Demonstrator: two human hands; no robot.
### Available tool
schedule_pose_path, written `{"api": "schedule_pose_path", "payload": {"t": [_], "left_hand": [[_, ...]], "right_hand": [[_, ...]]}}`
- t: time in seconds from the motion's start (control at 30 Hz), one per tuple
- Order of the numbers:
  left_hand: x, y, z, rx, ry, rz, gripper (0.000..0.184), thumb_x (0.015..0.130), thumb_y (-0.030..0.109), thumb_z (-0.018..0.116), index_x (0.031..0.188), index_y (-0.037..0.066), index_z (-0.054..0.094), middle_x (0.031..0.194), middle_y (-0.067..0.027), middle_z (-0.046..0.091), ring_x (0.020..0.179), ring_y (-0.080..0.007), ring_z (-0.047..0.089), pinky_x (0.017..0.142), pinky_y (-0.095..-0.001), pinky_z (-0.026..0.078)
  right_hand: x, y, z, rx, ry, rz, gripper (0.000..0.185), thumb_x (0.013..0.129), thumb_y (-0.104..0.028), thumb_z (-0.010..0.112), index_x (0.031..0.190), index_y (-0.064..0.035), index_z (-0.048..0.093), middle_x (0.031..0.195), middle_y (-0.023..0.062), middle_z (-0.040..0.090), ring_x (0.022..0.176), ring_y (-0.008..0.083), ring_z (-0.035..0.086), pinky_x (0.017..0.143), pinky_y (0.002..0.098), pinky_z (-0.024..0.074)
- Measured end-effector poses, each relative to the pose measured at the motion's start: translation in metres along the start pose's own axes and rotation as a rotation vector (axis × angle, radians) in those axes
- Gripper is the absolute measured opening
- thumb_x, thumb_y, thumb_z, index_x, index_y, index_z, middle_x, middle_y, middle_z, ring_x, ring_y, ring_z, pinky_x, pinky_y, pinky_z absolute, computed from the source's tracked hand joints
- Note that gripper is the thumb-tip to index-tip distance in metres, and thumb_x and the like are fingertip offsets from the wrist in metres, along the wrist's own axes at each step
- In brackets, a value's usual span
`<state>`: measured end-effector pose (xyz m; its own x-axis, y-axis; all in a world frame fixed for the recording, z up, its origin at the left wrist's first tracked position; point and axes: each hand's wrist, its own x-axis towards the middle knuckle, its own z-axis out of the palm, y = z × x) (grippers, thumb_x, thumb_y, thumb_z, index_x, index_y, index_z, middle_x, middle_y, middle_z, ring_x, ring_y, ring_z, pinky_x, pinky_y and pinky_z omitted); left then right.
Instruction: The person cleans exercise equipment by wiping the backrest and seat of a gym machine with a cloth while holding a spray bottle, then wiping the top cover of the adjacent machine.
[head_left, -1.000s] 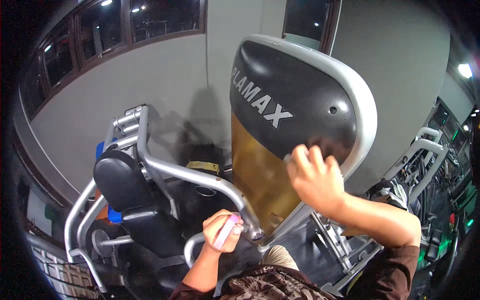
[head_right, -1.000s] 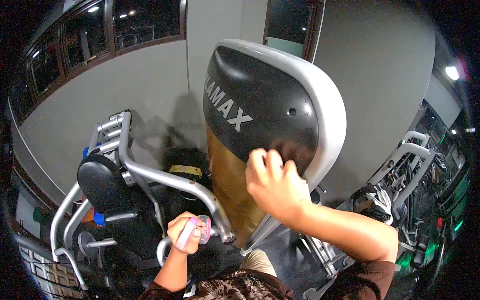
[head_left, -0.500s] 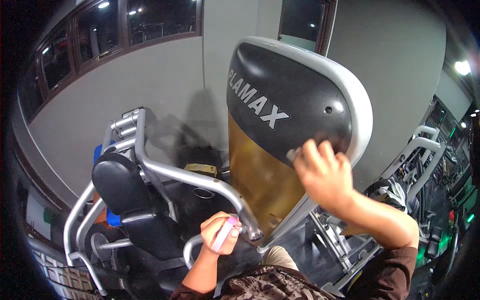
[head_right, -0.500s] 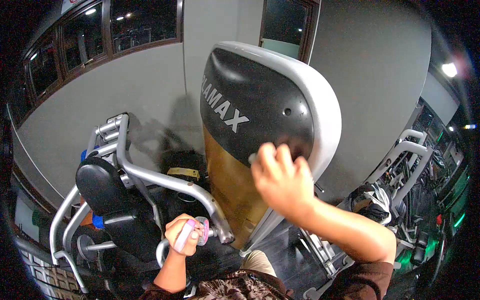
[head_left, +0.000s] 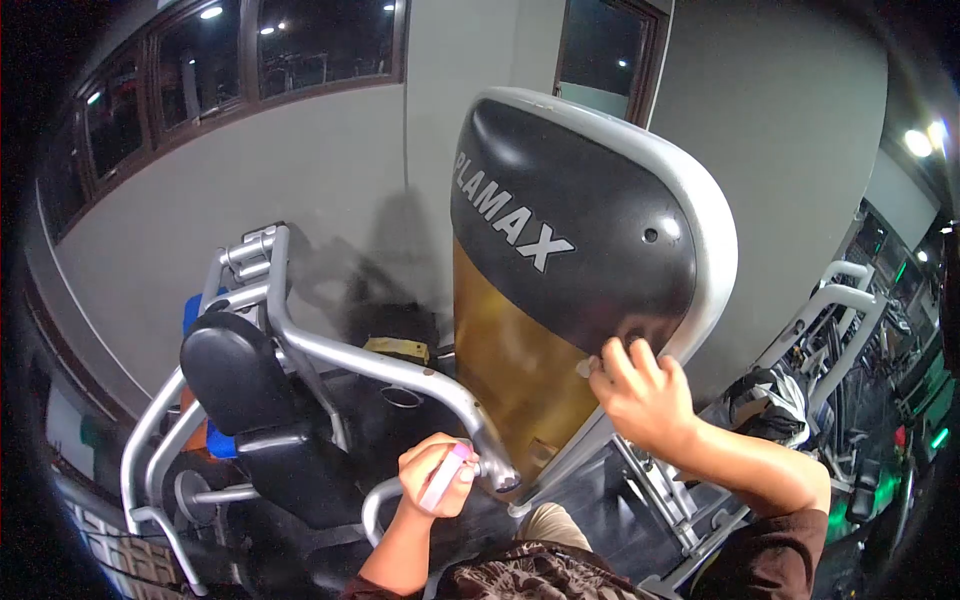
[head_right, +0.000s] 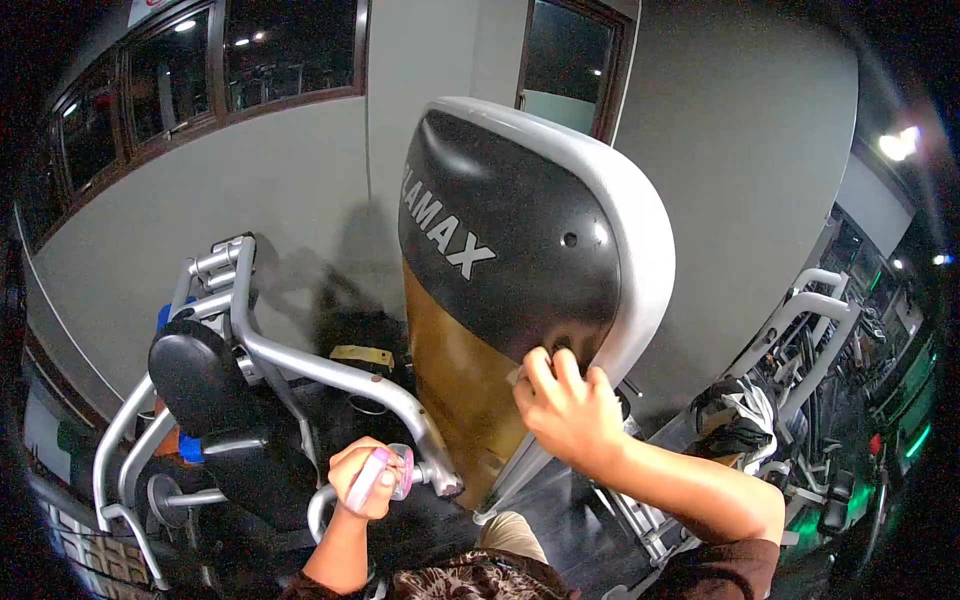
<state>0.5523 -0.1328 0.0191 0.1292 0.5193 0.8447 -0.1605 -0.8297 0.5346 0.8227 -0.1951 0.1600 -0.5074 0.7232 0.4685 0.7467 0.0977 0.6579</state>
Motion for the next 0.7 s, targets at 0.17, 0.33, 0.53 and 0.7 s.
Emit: {"api": "schedule_pose_path", "payload": {"t": [0.17,0.33,0.53,0.7], "left_hand": [[-0.003,-0.001,0.001,0.005,-0.025,-0.006,0.018,0.087,0.013,0.071,0.086,-0.005,0.067,0.077,-0.0141,0.071,0.066,-0.0245,0.069,0.062,-0.0332,0.057],[-0.004,-0.001,0.002,0.001,-0.031,-0.011,0.018,0.087,0.012,0.071,0.086,-0.005,0.067,0.077,-0.0144,0.071,0.066,-0.0244,0.069,0.062,-0.0329,0.057],[-0.004,-0.003,0.002,0.016,-0.043,0.009,0.016,0.087,0.011,0.070,0.086,-0.005,0.067,0.077,-0.0146,0.071,0.065,-0.0242,0.069,0.061,-0.0326,0.057],[-0.005,-0.004,0.006,0.016,-0.045,-0.003,0.016,0.087,0.010,0.070,0.086,-0.005,0.067,0.076,-0.0146,0.070,0.065,-0.0240,0.069,0.061,-0.0323,0.057]], "right_hand": [[0.028,0.050,-0.046,-0.016,0.224,0.250,0.028,0.074,-0.021,0.068,0.101,-0.0130,0.073,0.104,0.0066,0.058,0.082,0.0218,0.058,0.056,0.0344,0.0487],[0.021,0.055,-0.030,0.026,0.300,0.301,0.023,0.077,-0.017,0.073,0.099,-0.0130,0.071,0.102,0.0083,0.058,0.080,0.0228,0.059,0.056,0.0354,0.0503],[-0.010,0.011,-0.010,0.084,0.021,0.142,0.027,0.077,-0.022,0.065,0.103,-0.0156,0.070,0.108,0.0066,0.060,0.084,0.0204,0.058,0.058,0.0307,0.0514],[0.011,0.051,-0.037,0.094,0.331,0.363,0.027,0.076,-0.012,0.074,0.103,-0.0112,0.074,0.100,0.0082,0.062,0.077,0.0240,0.061,0.056,0.0334,0.0509]]}}
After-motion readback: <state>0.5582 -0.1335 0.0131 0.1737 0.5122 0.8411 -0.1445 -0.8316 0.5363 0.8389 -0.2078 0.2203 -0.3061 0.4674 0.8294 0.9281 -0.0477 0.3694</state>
